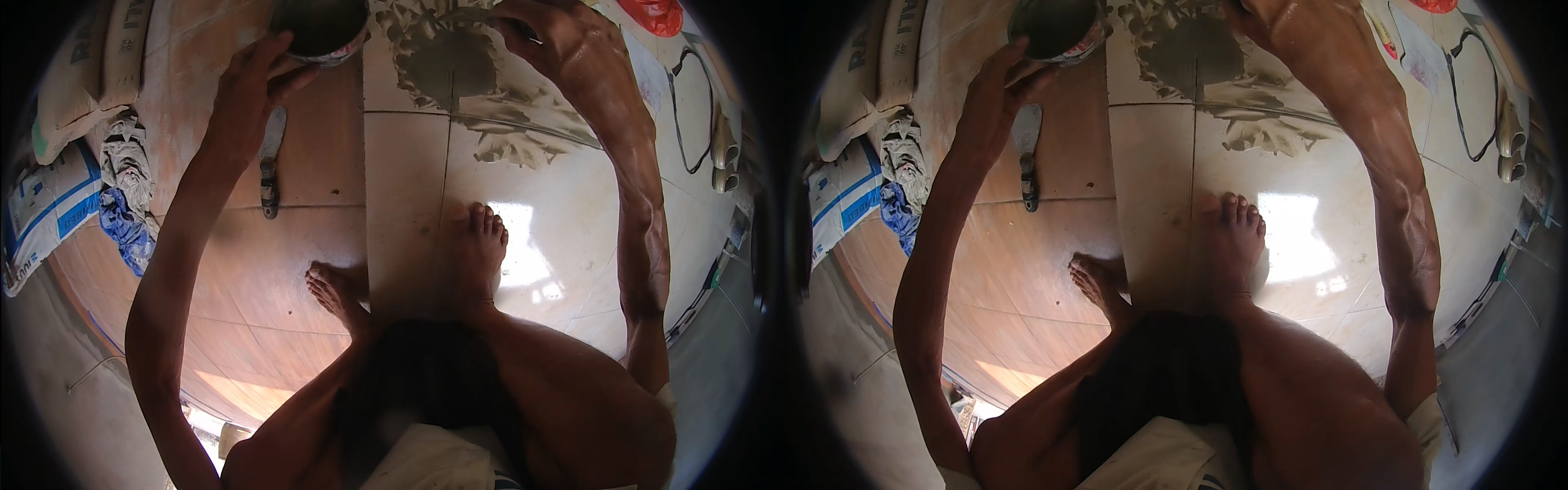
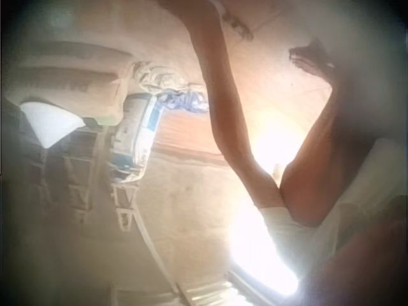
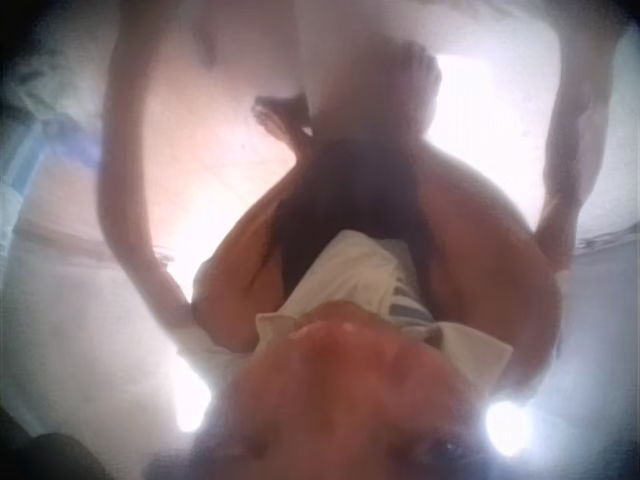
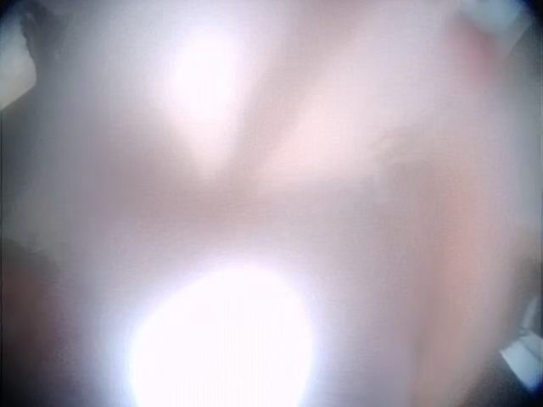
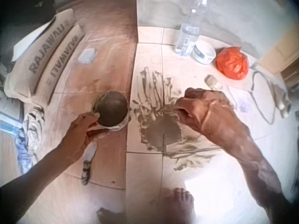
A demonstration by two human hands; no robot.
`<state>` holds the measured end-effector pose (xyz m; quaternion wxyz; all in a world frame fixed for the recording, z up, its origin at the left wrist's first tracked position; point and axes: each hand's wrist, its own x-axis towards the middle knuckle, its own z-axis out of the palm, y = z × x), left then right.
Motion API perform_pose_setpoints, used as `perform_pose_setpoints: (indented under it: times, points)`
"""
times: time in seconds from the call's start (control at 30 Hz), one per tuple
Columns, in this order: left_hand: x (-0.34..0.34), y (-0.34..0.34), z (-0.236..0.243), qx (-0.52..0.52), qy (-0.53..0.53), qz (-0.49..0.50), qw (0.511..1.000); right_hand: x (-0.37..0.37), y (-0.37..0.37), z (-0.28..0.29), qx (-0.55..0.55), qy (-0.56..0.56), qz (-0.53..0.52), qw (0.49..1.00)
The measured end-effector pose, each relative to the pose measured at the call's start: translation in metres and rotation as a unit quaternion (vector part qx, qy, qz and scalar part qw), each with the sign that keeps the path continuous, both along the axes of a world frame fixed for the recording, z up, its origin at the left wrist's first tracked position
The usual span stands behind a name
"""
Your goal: The person scoops cement from a bucket using a trowel and spreads it onto the tiled floor. They repeatedly apply the cement to the same area, smoothing it out with the tool.
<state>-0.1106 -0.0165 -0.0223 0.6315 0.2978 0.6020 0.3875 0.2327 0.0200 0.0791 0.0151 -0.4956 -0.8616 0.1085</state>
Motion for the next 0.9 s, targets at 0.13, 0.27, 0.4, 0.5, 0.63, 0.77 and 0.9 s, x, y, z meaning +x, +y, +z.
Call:
perform_pose_setpoints:
  times: [0.13, 0.27, 0.4, 0.5, 0.63, 0.77, 0.9]
  points:
    - [-0.022, -0.007, -0.01, -0.026, -0.049, 0.025, 0.998, -0.013, -0.007, -0.014, 0.124, -0.03, 0.071, 0.989]
    - [-0.056, -0.023, -0.024, -0.054, -0.076, 0.063, 0.994, -0.025, -0.039, -0.035, 0.103, 0.024, 0.084, 0.991]
    - [-0.057, -0.024, -0.037, -0.008, -0.035, 0.014, 0.999, -0.017, -0.047, -0.01, 0.061, 0.018, 0.088, 0.994]
    - [-0.053, -0.022, -0.039, -0.063, -0.072, 0.069, 0.993, -0.019, -0.042, -0.008, 0.068, -0.003, 0.087, 0.994]
    - [-0.058, -0.023, -0.045, -0.022, -0.006, -0.011, 1.0, -0.032, -0.052, -0.014, 0.055, 0.029, 0.087, 0.994]
    - [-0.06, -0.022, -0.044, -0.051, -0.114, 0.053, 0.991, -0.031, -0.058, -0.019, 0.04, 0.042, 0.098, 0.993]
    - [-0.048, -0.032, -0.03, -0.03, -0.072, 0.03, 0.996, -0.025, -0.052, -0.006, 0.05, 0.022, 0.09, 0.994]
